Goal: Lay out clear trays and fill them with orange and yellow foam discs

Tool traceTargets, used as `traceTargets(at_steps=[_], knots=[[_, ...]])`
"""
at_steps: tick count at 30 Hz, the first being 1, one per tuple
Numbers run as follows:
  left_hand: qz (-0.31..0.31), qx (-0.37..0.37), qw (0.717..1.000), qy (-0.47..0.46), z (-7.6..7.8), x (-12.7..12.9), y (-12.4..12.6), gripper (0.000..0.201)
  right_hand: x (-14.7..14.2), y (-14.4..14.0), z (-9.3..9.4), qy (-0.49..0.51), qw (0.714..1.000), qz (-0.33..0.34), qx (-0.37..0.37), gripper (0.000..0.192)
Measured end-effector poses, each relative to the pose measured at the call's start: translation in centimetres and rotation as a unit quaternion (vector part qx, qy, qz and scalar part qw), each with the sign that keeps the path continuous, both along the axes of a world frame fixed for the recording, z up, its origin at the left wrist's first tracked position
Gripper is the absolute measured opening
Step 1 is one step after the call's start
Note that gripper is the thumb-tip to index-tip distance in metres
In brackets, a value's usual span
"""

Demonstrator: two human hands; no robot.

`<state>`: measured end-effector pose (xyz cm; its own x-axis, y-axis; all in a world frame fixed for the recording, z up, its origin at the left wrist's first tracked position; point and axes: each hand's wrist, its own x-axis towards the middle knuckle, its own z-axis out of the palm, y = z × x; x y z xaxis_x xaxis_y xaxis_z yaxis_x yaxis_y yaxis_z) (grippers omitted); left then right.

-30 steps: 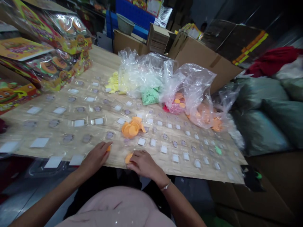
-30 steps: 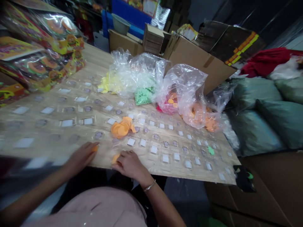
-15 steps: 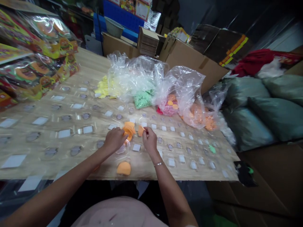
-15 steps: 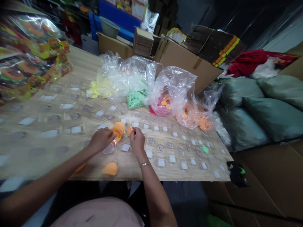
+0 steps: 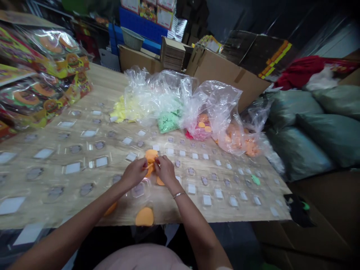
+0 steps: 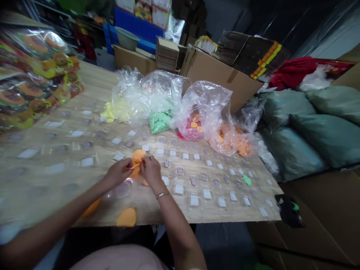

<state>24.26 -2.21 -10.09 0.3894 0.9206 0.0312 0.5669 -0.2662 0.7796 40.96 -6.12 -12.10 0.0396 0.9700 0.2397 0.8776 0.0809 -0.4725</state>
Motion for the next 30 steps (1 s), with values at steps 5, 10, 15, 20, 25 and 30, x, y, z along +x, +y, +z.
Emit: traceTargets(at_steps=[5, 10, 15, 20, 25, 30], knots=[[0.061, -0.119, 0.978, -0.160, 1.5, -3.2, 1.9, 0.029, -0.5, 0.3, -0.1, 0.062, 0.997, -0.019, 0.033, 0.014], [0.030, -0.193, 0.954, -0.229, 2.7, -4.4, 2.7, 0.034, -3.0, 1.5, 0.7, 0.357, 0.933, 0.042, 0.008, 0.019], [0.041, -0.256, 0.930, -0.259, 2.3, -5.1, 1.8, 0.042, -5.1, 2.7, 1.3, 0.470, 0.879, 0.068, -0.044, 0.015], [0.045, -0.212, 0.954, -0.209, 2.2, -6.2, 1.6, 0.037, -6.1, 1.8, 1.7, 0.401, 0.912, 0.086, 0.013, 0.016], [-0.034, -0.108, 0.984, -0.141, 2.3, -6.2, 1.4, 0.033, -5.8, 1.8, 2.0, 0.282, 0.952, 0.122, 0.013, 0.020], [-0.052, -0.065, 0.990, -0.116, 1.7, -6.0, -0.1, 0.031, -6.2, 0.6, 2.3, 0.225, 0.959, 0.168, 0.030, 0.024]])
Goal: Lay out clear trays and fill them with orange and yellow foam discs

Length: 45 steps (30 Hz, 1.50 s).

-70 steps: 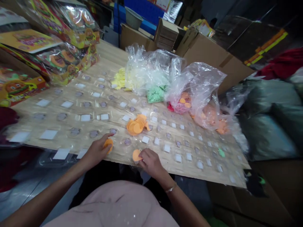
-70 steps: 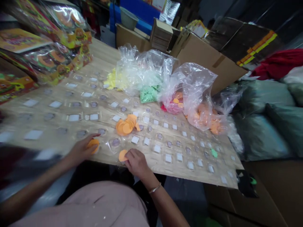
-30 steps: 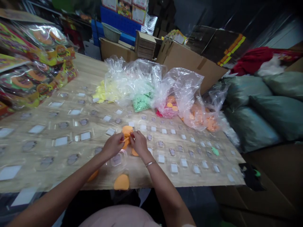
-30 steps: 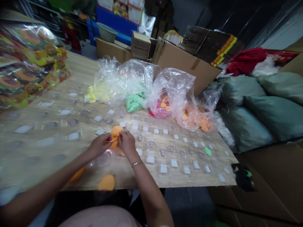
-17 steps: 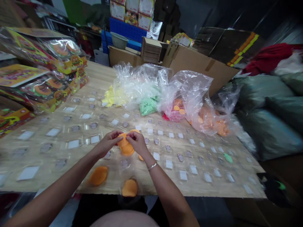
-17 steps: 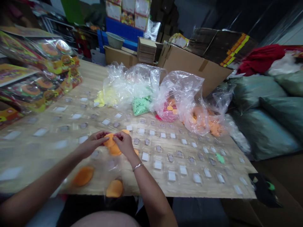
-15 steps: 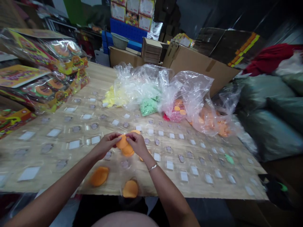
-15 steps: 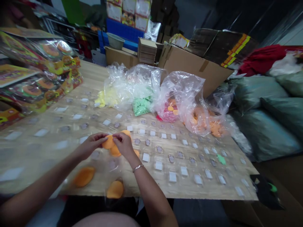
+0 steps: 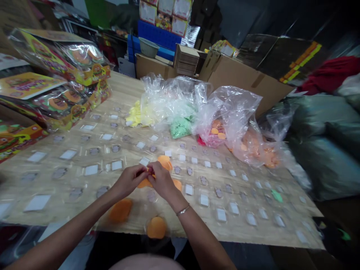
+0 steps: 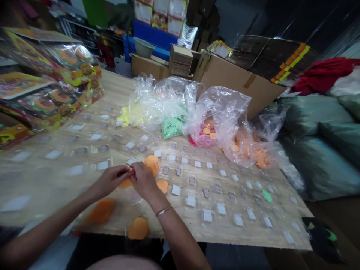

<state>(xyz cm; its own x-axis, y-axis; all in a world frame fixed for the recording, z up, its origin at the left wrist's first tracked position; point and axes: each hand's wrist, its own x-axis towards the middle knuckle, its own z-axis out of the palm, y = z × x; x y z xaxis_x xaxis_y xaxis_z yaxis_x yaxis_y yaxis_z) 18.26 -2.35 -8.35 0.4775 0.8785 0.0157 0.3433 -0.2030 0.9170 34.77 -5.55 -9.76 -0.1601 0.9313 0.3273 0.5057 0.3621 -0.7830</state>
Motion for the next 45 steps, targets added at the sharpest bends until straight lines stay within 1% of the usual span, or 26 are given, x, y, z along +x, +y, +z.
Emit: traceTargets(at_steps=[3, 5, 7, 9, 10, 12, 15, 18, 19, 20, 22, 23, 25, 27, 28, 30, 31, 32, 33, 34, 36, 38, 40, 42, 43, 45], knots=[[0.012, -0.021, 1.000, -0.005, -0.3, -0.9, -0.3, 0.034, -0.1, -1.4, -0.2, 0.066, 0.997, -0.016, -0.020, 0.023], [0.039, -0.024, 0.998, 0.040, -0.6, -1.6, 0.7, 0.037, 0.4, -1.9, -0.5, 0.098, 0.993, -0.047, -0.037, 0.027], [0.064, 0.004, 0.992, 0.108, -1.0, -1.9, 2.8, 0.038, 1.5, -1.8, -0.8, 0.082, 0.992, -0.093, -0.025, 0.020], [0.065, 0.043, 0.983, 0.165, -1.6, -1.3, 5.4, 0.035, 2.8, -1.5, -1.2, 0.033, 0.988, -0.149, 0.011, 0.009], [0.057, 0.056, 0.980, 0.185, -2.0, -0.7, 6.6, 0.033, 3.4, -1.3, -1.4, 0.006, 0.985, -0.169, 0.026, 0.009], [0.042, 0.078, 0.971, 0.222, -2.8, 0.6, 8.6, 0.029, 4.3, -1.1, -1.7, -0.040, 0.981, -0.185, 0.040, 0.012], [0.032, 0.118, 0.947, 0.298, -3.9, 2.2, 9.8, 0.025, 4.8, -1.2, -1.7, -0.102, 0.980, -0.170, 0.029, 0.017], [0.007, 0.156, 0.919, 0.363, -4.8, 2.6, 9.5, 0.020, 4.3, -1.2, -1.4, -0.185, 0.977, -0.102, 0.024, 0.018], [-0.004, 0.167, 0.910, 0.379, -5.0, 2.6, 9.3, 0.020, 4.1, -1.0, -1.2, -0.217, 0.973, -0.073, 0.025, 0.021], [-0.015, 0.178, 0.902, 0.392, -5.2, 2.6, 9.1, 0.020, 3.8, -0.7, -1.1, -0.250, 0.967, -0.048, 0.025, 0.029], [-0.032, 0.196, 0.889, 0.413, -5.3, 2.7, 8.8, 0.023, 3.1, 0.2, -1.1, -0.311, 0.950, -0.023, 0.010, 0.044], [-0.038, 0.203, 0.883, 0.421, -5.2, 2.7, 8.7, 0.023, 2.9, 0.6, -1.1, -0.334, 0.942, -0.019, -0.002, 0.044], [-0.051, 0.216, 0.875, 0.430, -4.9, 2.9, 8.5, 0.021, 2.5, 1.2, -1.3, -0.359, 0.933, -0.019, -0.013, 0.029], [-0.058, 0.230, 0.871, 0.429, -4.5, 3.0, 8.4, 0.020, 2.4, 1.3, -1.6, -0.351, 0.936, -0.008, 0.002, 0.010], [-0.058, 0.238, 0.871, 0.427, -4.3, 3.0, 8.4, 0.019, 2.5, 1.2, -1.9, -0.329, 0.944, 0.005, 0.012, 0.004], [-0.048, 0.256, 0.871, 0.417, -4.0, 2.9, 8.2, 0.020, 3.4, 1.0, -2.4, -0.224, 0.974, 0.016, 0.012, 0.006], [-0.039, 0.267, 0.870, 0.413, -3.9, 2.8, 8.0, 0.021, 4.1, 1.0, -2.6, -0.144, 0.990, -0.001, 0.001, 0.006], [-0.030, 0.279, 0.871, 0.404, -3.8, 2.6, 7.8, 0.024, 5.0, 1.1, -2.8, -0.056, 0.998, -0.036, -0.014, 0.006], [-0.027, 0.290, 0.875, 0.386, -3.8, 2.5, 7.6, 0.027, 6.1, 1.4, -2.9, 0.032, 0.995, -0.086, -0.030, 0.007], [-0.031, 0.296, 0.884, 0.361, -3.8, 2.5, 7.2, 0.029, 7.4, 1.8, -2.9, 0.112, 0.983, -0.136, -0.050, 0.009], [-0.067, 0.292, 0.901, 0.313, -3.8, 2.6, 6.5, 0.030, 9.9, 3.1, -2.8, 0.243, 0.942, -0.200, -0.117, 0.014], [-0.097, 0.278, 0.906, 0.304, -3.8, 3.2, 5.9, 0.029, 11.9, 4.5, -2.6, 0.345, 0.890, -0.217, -0.205, 0.016], [-0.081, 0.278, 0.898, 0.331, -3.6, 4.4, 5.6, 0.029, 13.0, 5.5, -2.5, 0.403, 0.849, -0.219, -0.263, 0.016], [-0.057, 0.293, 0.895, 0.332, -3.3, 5.8, 5.8, 0.031, 13.4, 6.0, -2.5, 0.424, 0.834, -0.218, -0.279, 0.015], [-0.063, 0.298, 0.897, 0.319, -3.2, 6.5, 6.0, 0.032, 13.5, 6.0, -2.5, 0.426, 0.832, -0.214, -0.282, 0.014], [-0.103, 0.304, 0.906, 0.277, -3.1, 7.5, 6.5, 0.031, 13.5, 5.7, -2.3, 0.440, 0.826, -0.184, -0.300, 0.019]])
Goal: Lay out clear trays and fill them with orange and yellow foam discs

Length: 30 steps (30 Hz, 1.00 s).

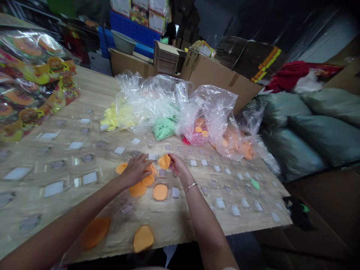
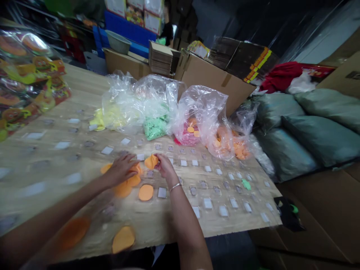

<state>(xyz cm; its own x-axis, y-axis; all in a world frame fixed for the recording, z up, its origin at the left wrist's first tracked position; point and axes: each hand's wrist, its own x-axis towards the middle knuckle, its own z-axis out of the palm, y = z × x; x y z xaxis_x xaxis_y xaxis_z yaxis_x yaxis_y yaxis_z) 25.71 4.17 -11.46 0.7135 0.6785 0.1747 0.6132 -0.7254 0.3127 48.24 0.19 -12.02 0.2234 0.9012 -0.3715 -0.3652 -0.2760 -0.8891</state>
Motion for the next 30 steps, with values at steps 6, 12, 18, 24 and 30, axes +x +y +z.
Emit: traceTargets(at_steps=[6, 12, 18, 24, 30], knots=[[-0.063, -0.172, 0.964, -0.191, -0.8, 0.2, 0.6, 0.017, -1.2, -0.8, 0.8, 0.110, 0.986, 0.118, 0.041, 0.047], [-0.016, -0.287, 0.919, -0.271, 0.1, 0.6, 0.6, 0.040, -4.4, 0.5, -0.4, 0.057, 0.988, 0.101, 0.105, 0.034], [0.086, -0.295, 0.911, -0.276, 0.7, 1.4, 2.9, 0.028, -1.2, 3.0, -1.7, -0.131, 0.977, -0.128, 0.106, 0.019], [0.115, -0.280, 0.929, -0.212, -0.2, 4.7, 6.9, 0.037, 1.4, 4.5, -3.1, -0.324, 0.936, -0.121, 0.062, 0.005], [0.107, -0.202, 0.968, -0.101, -1.7, 7.4, 7.9, 0.033, 0.9, 3.3, -2.6, -0.454, 0.888, -0.030, 0.060, 0.029]])
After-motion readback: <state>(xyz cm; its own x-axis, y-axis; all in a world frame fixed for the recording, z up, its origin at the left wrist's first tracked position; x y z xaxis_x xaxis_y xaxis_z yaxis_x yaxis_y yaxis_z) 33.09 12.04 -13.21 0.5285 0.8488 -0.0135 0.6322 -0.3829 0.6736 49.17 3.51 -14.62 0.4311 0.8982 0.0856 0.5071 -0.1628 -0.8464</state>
